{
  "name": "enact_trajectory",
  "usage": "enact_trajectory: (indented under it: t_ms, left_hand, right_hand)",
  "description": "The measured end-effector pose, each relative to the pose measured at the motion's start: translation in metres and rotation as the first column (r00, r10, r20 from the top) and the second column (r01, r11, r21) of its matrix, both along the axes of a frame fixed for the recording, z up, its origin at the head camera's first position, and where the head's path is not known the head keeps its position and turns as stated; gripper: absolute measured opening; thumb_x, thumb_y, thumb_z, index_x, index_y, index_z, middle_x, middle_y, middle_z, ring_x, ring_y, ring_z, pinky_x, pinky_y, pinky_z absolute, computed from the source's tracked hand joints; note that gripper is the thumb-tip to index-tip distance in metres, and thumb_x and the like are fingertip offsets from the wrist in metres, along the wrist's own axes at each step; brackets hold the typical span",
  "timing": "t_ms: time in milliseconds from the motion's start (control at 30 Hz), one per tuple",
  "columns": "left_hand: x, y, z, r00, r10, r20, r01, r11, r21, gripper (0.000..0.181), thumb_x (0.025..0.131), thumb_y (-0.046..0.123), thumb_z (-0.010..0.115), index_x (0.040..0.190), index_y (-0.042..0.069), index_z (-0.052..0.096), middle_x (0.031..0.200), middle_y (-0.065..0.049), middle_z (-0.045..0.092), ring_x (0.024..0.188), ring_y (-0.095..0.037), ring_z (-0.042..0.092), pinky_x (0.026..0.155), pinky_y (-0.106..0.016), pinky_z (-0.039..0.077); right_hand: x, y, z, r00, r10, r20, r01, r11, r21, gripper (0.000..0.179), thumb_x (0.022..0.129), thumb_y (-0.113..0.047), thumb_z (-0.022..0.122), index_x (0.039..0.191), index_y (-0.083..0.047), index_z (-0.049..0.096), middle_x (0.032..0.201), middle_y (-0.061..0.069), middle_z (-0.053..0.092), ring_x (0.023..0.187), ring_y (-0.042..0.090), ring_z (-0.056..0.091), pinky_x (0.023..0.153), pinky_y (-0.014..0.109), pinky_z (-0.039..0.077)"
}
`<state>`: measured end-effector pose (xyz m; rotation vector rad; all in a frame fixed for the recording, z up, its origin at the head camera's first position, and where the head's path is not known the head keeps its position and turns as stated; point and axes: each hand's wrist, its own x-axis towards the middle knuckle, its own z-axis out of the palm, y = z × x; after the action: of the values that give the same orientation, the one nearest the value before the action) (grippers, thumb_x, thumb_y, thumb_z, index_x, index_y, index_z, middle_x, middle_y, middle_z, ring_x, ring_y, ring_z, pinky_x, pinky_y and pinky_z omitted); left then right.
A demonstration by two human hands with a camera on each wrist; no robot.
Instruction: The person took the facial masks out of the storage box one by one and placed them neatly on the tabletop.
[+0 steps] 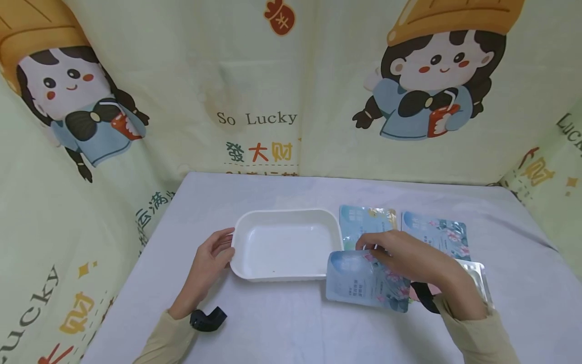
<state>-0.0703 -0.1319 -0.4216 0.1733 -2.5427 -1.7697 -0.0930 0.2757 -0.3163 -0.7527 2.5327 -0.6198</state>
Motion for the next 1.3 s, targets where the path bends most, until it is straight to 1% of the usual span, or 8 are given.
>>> enact_trajectory:
  t_ms: [300, 433, 533, 700, 800, 867, 1067, 1300]
  left_hand:
    - [-0.001, -0.002, -0.001, 1.000, -0.010, 0.012, 0.010, 1.000, -0.014, 0.044, 0.092, 0.010, 0.059, 0.136, 0.017, 0.056, 0.130, -0.005, 0.062, 0.120, -0.019, 0.061, 0.097, -0.038, 0.054]
    - [-0.006, -0.001, 0.002, 1.000, -0.008, -0.009, 0.008, 1.000, -0.018, 0.044, 0.092, 0.010, 0.060, 0.136, 0.016, 0.056, 0.130, -0.007, 0.062, 0.119, -0.020, 0.061, 0.098, -0.040, 0.053]
    - [-0.002, -0.001, 0.000, 1.000, 0.002, 0.003, -0.002, 1.000, -0.024, 0.044, 0.092, 0.009, 0.060, 0.135, 0.016, 0.056, 0.129, -0.007, 0.063, 0.118, -0.021, 0.061, 0.097, -0.039, 0.053]
    - [0.007, -0.002, -0.006, 1.000, 0.001, 0.024, -0.001, 0.999, -0.035, 0.044, 0.092, 0.007, 0.060, 0.135, 0.016, 0.056, 0.130, -0.006, 0.063, 0.118, -0.020, 0.062, 0.093, -0.030, 0.054]
    - [0.004, -0.001, -0.006, 1.000, 0.001, 0.006, -0.001, 0.999, -0.037, 0.044, 0.093, 0.008, 0.060, 0.135, 0.018, 0.056, 0.130, -0.004, 0.063, 0.118, -0.018, 0.061, 0.092, -0.026, 0.054]
    - [0.004, -0.002, -0.006, 1.000, 0.006, 0.003, -0.006, 0.999, -0.035, 0.044, 0.093, 0.008, 0.061, 0.135, 0.019, 0.056, 0.130, -0.003, 0.062, 0.118, -0.017, 0.061, 0.092, -0.025, 0.054]
    - [0.004, -0.002, -0.003, 1.000, 0.004, 0.006, -0.004, 1.000, -0.023, 0.045, 0.092, 0.007, 0.060, 0.136, 0.016, 0.056, 0.131, -0.007, 0.062, 0.119, -0.021, 0.061, 0.092, -0.027, 0.054]
    - [0.004, 0.000, -0.002, 1.000, 0.000, 0.012, 0.000, 1.000, -0.021, 0.044, 0.093, 0.007, 0.060, 0.136, 0.016, 0.056, 0.131, -0.008, 0.062, 0.119, -0.021, 0.061, 0.096, -0.033, 0.053]
  right_hand:
    - [0.005, 0.008, -0.016, 0.997, 0.011, 0.079, -0.008, 0.999, -0.040, 0.022, 0.098, -0.014, 0.060, 0.118, -0.022, 0.065, 0.107, -0.010, 0.063, 0.092, 0.005, 0.056, 0.078, 0.022, 0.054]
    - [0.004, 0.011, -0.018, 0.996, 0.021, 0.082, -0.016, 0.998, -0.064, 0.022, 0.098, -0.013, 0.059, 0.116, -0.023, 0.064, 0.103, -0.011, 0.063, 0.090, 0.004, 0.055, 0.075, 0.022, 0.053]
    - [0.008, 0.013, -0.025, 0.994, 0.044, 0.100, -0.035, 0.995, -0.089, 0.022, 0.098, -0.013, 0.059, 0.116, -0.025, 0.065, 0.102, -0.012, 0.063, 0.088, 0.003, 0.056, 0.072, 0.022, 0.053]
    - [0.015, 0.015, -0.040, 0.993, 0.099, 0.069, -0.093, 0.991, -0.092, 0.021, 0.097, -0.018, 0.062, 0.114, -0.030, 0.066, 0.105, -0.017, 0.066, 0.084, -0.002, 0.055, 0.070, 0.021, 0.052]
    - [0.015, 0.016, -0.045, 0.992, 0.121, 0.015, -0.120, 0.988, -0.095, 0.020, 0.096, -0.017, 0.063, 0.111, -0.030, 0.066, 0.104, -0.017, 0.066, 0.082, -0.002, 0.055, 0.069, 0.021, 0.051]
    - [0.014, 0.015, -0.047, 0.990, 0.137, 0.010, -0.136, 0.985, -0.104, 0.020, 0.096, -0.016, 0.063, 0.110, -0.029, 0.067, 0.104, -0.017, 0.067, 0.082, -0.002, 0.055, 0.070, 0.021, 0.052]
    - [0.013, 0.016, -0.052, 0.981, 0.166, 0.100, -0.150, 0.977, -0.152, 0.016, 0.097, -0.016, 0.061, 0.108, -0.027, 0.067, 0.102, -0.015, 0.067, 0.082, -0.001, 0.057, 0.069, 0.021, 0.053]
    - [0.017, 0.016, -0.058, 0.967, 0.136, 0.216, -0.100, 0.981, -0.169, 0.013, 0.096, -0.016, 0.062, 0.102, -0.027, 0.067, 0.093, -0.016, 0.066, 0.078, 0.001, 0.058, 0.066, 0.021, 0.051]
